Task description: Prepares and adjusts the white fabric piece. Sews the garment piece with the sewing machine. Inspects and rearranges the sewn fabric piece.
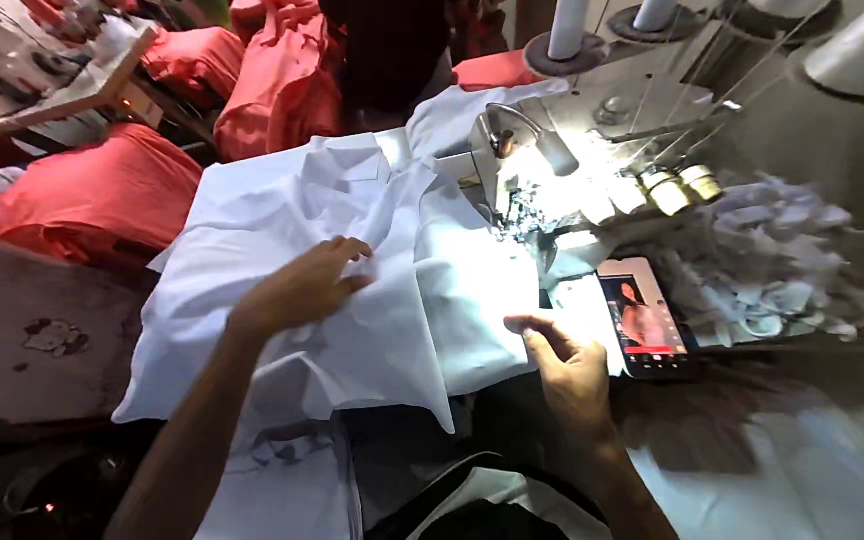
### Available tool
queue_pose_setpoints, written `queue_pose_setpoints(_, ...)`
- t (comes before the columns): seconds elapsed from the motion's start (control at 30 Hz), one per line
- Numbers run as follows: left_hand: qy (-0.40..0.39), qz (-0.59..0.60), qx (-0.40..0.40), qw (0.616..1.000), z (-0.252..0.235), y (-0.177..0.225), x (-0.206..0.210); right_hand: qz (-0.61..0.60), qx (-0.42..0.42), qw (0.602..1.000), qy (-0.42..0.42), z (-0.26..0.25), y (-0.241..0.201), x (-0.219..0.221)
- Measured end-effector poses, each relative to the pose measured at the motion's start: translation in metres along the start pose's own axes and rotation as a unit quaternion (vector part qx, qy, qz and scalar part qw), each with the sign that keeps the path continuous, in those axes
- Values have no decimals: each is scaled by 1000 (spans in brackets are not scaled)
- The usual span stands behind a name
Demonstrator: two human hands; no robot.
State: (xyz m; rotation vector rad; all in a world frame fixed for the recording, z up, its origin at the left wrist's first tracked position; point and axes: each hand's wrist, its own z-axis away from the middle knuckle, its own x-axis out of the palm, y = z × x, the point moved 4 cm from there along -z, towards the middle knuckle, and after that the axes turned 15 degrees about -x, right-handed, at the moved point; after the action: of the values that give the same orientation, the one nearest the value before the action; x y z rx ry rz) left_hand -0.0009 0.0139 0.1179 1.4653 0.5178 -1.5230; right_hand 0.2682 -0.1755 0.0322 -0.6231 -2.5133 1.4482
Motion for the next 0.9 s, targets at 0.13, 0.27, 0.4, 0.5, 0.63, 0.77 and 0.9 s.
queue_pose_setpoints(0.13,100,28,116,988,17,33,9,-4,8,1000,-12,0,2,-2)
queue_pose_setpoints(0.27,97,4,238,966,9,56,6,6,1,1000,-19,0,2,-1)
queue_pose_setpoints(0.4,67,-146,257,953,-17,49,7,10,-10,1000,-24,1,1,-2)
queue_pose_setpoints(0.5,53,-193,206,958,-26,30,-2,10,-13,999,-30,1,-1,-4)
queue_pose_setpoints(0.63,33,-256,44,965,-25,10,-26,14,-4,999,-34,2,-3,-6)
queue_pose_setpoints(0.77,85,-252,7,964,-20,-4,-39,6,5,999,-35,3,-2,-4)
queue_pose_setpoints(0.9,48,-193,149,969,-23,-15,-30,6,17,999,-40,4,-1,-3)
